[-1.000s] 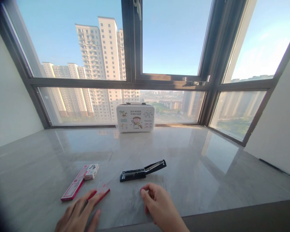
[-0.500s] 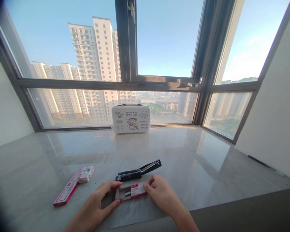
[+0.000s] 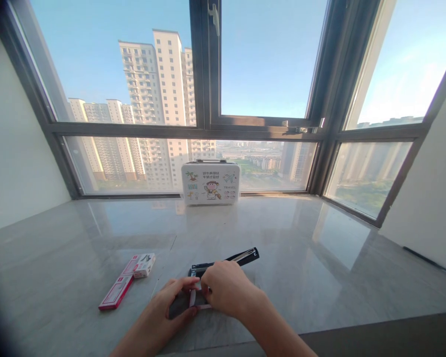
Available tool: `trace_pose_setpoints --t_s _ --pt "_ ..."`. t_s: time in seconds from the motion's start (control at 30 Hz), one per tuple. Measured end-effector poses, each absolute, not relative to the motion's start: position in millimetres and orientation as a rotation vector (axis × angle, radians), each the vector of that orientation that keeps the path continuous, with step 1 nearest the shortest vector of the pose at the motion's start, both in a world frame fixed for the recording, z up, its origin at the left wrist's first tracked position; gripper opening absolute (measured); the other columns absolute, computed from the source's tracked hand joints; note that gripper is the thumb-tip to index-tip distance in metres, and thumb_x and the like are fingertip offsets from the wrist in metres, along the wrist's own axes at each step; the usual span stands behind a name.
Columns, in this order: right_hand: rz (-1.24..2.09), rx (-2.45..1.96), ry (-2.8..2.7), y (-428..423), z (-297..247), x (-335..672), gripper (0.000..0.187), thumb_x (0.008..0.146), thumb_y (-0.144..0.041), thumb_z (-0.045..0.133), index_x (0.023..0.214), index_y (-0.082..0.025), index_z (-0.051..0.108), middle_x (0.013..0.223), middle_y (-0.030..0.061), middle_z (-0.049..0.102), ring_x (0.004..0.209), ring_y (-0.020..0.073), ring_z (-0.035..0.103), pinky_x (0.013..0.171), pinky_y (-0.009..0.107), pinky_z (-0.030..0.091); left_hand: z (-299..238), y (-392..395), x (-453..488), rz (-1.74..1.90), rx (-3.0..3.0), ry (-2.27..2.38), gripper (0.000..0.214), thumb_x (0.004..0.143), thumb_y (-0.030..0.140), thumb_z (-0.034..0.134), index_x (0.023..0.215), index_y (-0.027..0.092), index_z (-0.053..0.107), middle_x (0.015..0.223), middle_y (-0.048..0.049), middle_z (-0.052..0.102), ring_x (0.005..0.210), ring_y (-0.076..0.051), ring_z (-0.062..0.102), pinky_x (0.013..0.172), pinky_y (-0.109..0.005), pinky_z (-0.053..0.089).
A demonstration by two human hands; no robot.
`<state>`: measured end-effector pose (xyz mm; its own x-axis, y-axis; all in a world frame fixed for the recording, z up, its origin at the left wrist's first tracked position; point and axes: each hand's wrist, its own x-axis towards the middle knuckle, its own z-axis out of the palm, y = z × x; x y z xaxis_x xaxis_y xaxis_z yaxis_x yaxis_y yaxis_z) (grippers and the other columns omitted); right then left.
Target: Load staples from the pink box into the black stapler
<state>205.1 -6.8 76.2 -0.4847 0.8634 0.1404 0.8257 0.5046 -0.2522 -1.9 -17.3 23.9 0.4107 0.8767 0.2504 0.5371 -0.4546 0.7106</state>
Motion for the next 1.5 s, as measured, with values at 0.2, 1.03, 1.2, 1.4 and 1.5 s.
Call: trace_pose_setpoints --t_s 0.2,1.03,1.2,1.4,1.5 --pt "0.430 -1.428 -2.213 -18.8 67.3 233.1 0.013 0.082 -0.025 0.062 0.087 -0.023 0.074 0.064 -0.0034 0.063 0.060 0.0118 0.054 0.060 0.022 0.031 26.3 -20.4 -2.2 0.843 2.120 1.178 0.047 0.083 0.027 0.063 0.129 0.025 0.062 0.115 -0.0077 0.068 0.109 -0.024 0.062 0.099 -0.036 0.049" --pt "0.474 -1.448 -2.187 -11.9 61.1 214.2 0.017 0.083 -0.037 0.069 0.093 -0.029 0.079 0.069 -0.0024 0.069 0.064 0.0134 0.058 0.061 0.024 0.031 30.0 20.1 -4.1 0.756 2.171 1.470 0.030 0.084 0.042 0.060 0.109 0.025 0.063 0.080 0.0021 0.063 0.077 -0.018 0.061 0.068 -0.025 0.037" --pt "0.415 -1.413 -2.127 19.3 63.4 207.4 0.025 0.089 -0.041 0.062 0.101 -0.026 0.078 0.066 -0.0021 0.066 0.061 0.0126 0.055 0.059 0.023 0.031 31.6 21.5 0.2 0.752 2.158 1.477 0.023 0.085 0.041 0.058 0.101 0.027 0.068 0.077 0.0012 0.064 0.072 -0.019 0.060 0.061 -0.024 0.033" --pt "0.472 -1.352 -2.246 35.7 61.2 202.3 0.028 0.090 -0.042 0.059 0.102 -0.026 0.079 0.066 -0.0017 0.067 0.060 0.0122 0.055 0.058 0.022 0.032 29.8 22.7 -1.9 0.764 2.143 1.472 0.023 0.085 0.041 0.060 0.101 0.028 0.069 0.076 0.0016 0.065 0.072 -0.019 0.060 0.061 -0.024 0.033" --pt "0.472 -1.345 -2.260 33.1 62.0 200.4 0.029 0.092 -0.042 0.057 0.104 -0.026 0.079 0.068 -0.0005 0.070 0.062 0.0135 0.058 0.060 0.022 0.034 28.3 23.4 -2.9 0.766 2.149 1.465 0.023 0.085 0.042 0.060 0.101 0.028 0.069 0.077 0.0015 0.065 0.072 -0.019 0.060 0.061 -0.024 0.033"
